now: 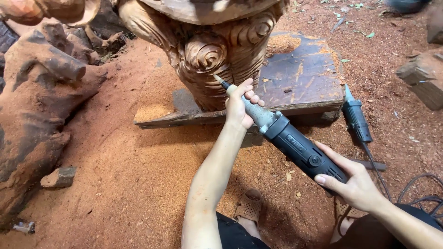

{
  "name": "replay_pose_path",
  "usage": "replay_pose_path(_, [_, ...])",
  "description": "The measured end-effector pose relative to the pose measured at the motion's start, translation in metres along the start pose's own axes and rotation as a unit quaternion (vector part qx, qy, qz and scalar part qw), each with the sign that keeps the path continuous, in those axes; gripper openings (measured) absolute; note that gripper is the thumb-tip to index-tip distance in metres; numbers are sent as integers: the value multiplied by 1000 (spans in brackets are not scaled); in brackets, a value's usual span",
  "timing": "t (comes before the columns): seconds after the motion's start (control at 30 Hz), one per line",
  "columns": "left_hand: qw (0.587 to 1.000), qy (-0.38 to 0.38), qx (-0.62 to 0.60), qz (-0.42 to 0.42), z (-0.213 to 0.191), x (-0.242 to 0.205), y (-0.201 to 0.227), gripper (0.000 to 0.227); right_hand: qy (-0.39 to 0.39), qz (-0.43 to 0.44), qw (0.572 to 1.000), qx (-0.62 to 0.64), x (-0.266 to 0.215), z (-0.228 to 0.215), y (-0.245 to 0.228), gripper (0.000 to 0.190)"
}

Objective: Carving intricate details into a large wooden sculpture using a power rotary tool

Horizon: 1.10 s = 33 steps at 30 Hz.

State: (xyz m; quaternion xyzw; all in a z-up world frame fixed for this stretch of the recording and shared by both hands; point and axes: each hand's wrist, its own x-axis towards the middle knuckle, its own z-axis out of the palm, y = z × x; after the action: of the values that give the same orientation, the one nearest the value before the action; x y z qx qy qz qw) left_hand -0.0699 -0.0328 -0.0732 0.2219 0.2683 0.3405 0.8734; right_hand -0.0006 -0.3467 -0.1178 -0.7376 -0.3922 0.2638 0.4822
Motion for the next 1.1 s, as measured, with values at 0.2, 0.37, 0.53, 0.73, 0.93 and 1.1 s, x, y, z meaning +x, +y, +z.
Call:
replay_pose_path(0.2, [1000,-13,-17,-20,-5,11,-18,32,-8,25,1000,-10,-3,-12,4,86])
replay_pose_path(0.37, [998,-56,-20,-30,-1,24,-33,51,15,24,999,-19,-5,-22,12,86])
replay_pose_path(0.53, [997,-66,-3,-37,13,14,-30,48,8,33,999,-16,-6,-31,13,89])
replay_pose_path(0.73, [995,-90,-20,-27,21,6,-25,49,-103,29,985,138,1,-50,1,110])
replay_pose_path(0.93, [991,-118,-54,11,17,18,-30,42,-27,115,983,139,3,-63,-4,104])
replay_pose_path(1.1, [986,-138,-91,30,21,27,-18,46,29,58,998,19,13,-74,-34,84])
